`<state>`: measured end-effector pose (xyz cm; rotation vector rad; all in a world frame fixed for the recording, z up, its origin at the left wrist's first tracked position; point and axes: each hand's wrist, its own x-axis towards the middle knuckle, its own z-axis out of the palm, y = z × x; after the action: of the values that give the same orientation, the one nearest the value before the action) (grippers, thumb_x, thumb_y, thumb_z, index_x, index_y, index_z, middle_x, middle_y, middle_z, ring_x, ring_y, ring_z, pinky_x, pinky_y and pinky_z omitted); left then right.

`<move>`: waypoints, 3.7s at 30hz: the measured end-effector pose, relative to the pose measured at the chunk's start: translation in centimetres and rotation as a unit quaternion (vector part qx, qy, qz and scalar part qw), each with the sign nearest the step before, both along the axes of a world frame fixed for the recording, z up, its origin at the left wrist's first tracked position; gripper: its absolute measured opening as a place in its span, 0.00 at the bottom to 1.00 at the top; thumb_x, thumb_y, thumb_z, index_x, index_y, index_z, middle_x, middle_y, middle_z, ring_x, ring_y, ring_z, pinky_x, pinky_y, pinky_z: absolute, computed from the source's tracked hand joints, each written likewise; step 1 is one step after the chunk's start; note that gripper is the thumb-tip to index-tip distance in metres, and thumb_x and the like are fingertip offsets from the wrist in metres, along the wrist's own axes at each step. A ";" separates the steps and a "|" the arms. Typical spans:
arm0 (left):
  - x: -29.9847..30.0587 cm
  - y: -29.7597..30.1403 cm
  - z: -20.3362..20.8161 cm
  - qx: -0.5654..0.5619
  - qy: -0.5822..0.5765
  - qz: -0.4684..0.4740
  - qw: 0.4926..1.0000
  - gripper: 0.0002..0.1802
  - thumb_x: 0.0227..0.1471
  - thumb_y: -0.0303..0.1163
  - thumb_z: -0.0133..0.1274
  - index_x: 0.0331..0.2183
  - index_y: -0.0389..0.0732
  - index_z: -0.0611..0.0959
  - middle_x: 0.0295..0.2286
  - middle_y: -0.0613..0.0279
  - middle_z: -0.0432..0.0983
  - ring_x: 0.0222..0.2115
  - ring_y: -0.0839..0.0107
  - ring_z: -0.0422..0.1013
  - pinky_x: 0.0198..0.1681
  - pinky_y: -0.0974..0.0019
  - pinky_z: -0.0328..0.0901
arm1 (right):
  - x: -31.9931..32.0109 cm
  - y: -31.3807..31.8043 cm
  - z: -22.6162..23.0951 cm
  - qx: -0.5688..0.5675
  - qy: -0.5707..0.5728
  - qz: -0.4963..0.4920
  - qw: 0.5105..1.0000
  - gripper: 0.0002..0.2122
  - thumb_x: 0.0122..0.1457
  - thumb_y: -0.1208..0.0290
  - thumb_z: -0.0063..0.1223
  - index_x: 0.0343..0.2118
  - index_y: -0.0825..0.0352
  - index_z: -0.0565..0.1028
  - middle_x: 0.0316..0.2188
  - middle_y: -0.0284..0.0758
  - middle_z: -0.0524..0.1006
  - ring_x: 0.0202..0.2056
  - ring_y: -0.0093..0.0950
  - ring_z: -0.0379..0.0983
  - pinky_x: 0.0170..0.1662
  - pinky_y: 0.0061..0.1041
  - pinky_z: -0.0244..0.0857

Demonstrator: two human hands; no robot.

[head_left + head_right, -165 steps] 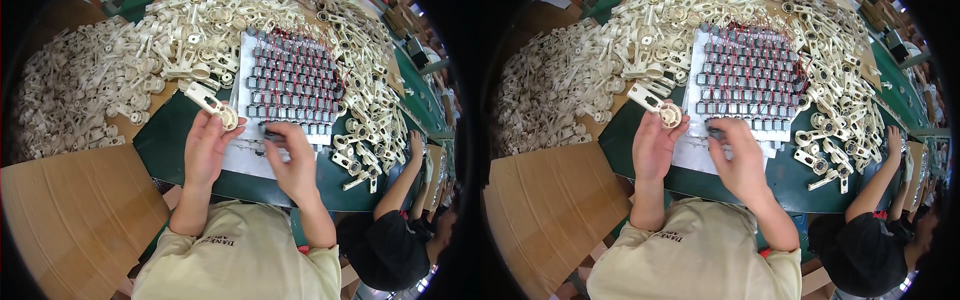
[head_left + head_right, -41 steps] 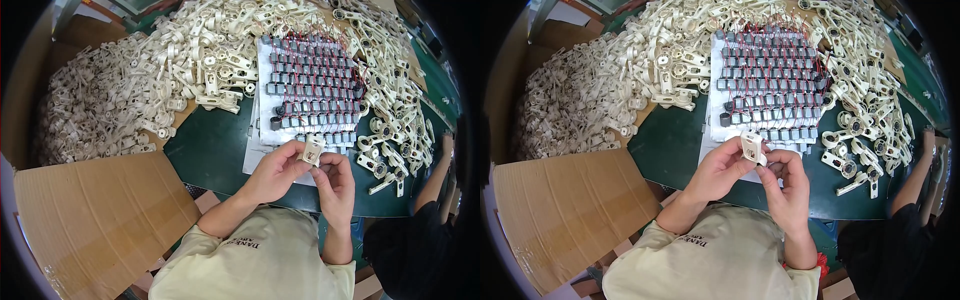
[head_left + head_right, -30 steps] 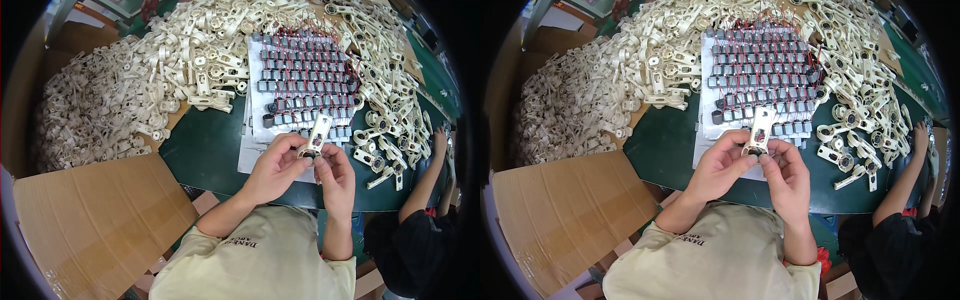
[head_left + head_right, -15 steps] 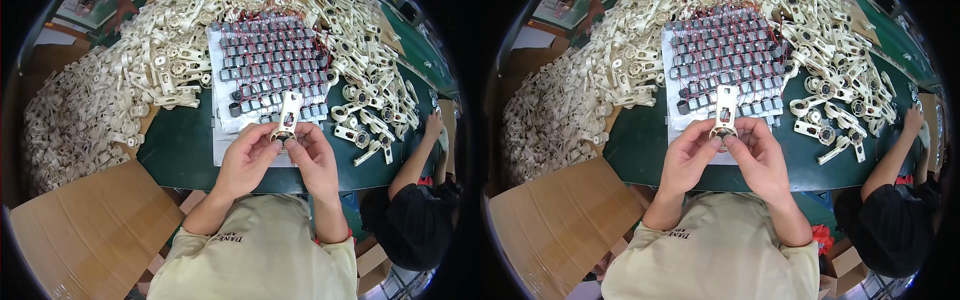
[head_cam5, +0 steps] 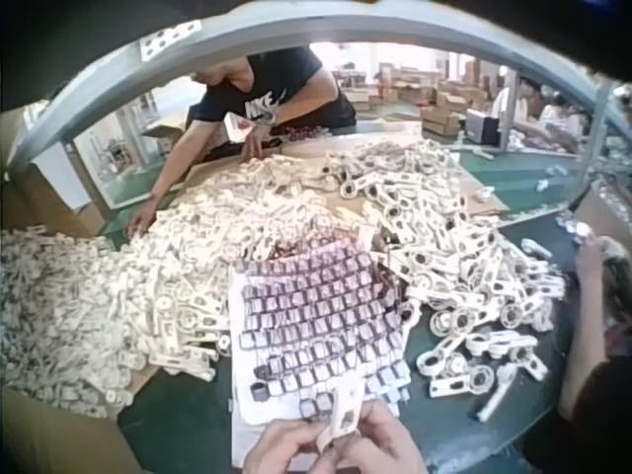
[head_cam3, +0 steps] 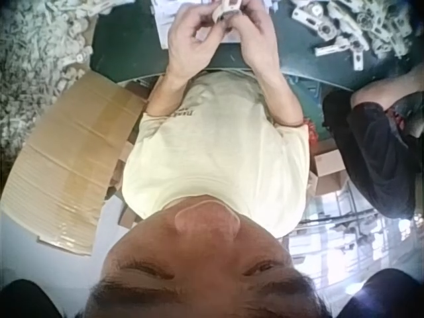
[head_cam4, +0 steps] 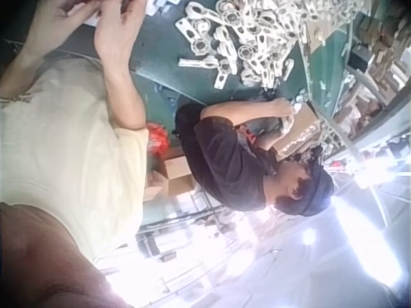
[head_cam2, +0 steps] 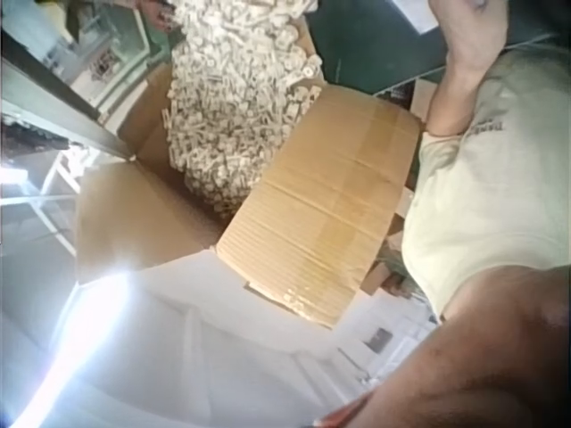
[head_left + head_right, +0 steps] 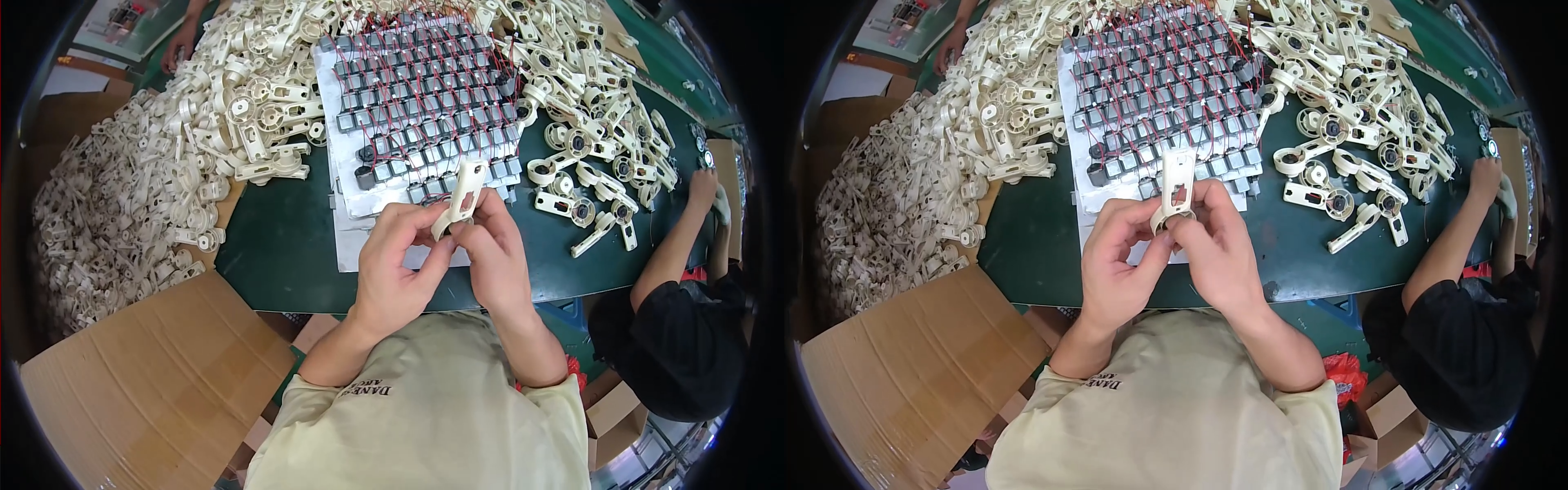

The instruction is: The person assembles small electronic components by hand, inserting wired motors into white plastic housings.

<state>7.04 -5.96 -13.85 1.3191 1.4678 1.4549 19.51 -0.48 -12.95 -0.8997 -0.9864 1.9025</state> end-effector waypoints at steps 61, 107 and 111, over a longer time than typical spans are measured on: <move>-13.6 1.8 3.4 -0.048 0.236 0.417 0.876 0.09 0.52 0.24 0.53 0.37 0.32 0.77 0.28 0.55 0.76 0.26 0.69 0.73 0.30 0.68 0.68 | 2.9 -0.8 0.7 0.154 -0.175 -0.003 0.973 0.11 0.58 0.81 0.52 0.44 0.73 0.69 0.35 0.33 0.74 0.31 0.16 0.67 0.35 0.15 0.64; -5.5 1.5 2.1 -0.087 -0.280 -0.075 0.953 0.19 0.58 0.39 0.52 0.45 0.35 0.72 0.32 0.56 0.76 0.22 0.73 0.74 0.20 0.73 0.68 | 3.2 -0.7 3.3 0.104 -0.077 0.097 0.987 0.14 0.53 0.86 0.57 0.43 0.74 0.73 0.35 0.35 0.75 0.31 0.18 0.72 0.33 0.15 0.66; -5.2 1.6 2.8 -0.146 -0.292 -0.049 0.944 0.23 0.62 0.39 0.45 0.52 0.34 0.69 0.37 0.53 0.76 0.23 0.72 0.75 0.18 0.75 0.69 | 2.6 -1.2 3.7 0.158 -0.129 0.095 0.974 0.14 0.50 0.83 0.62 0.41 0.74 0.76 0.31 0.32 0.72 0.28 0.15 0.68 0.33 0.14 0.66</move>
<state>1.84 -4.32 -11.03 0.6831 1.1418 1.3450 22.06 -1.70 -9.26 -0.9022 -1.5311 1.7387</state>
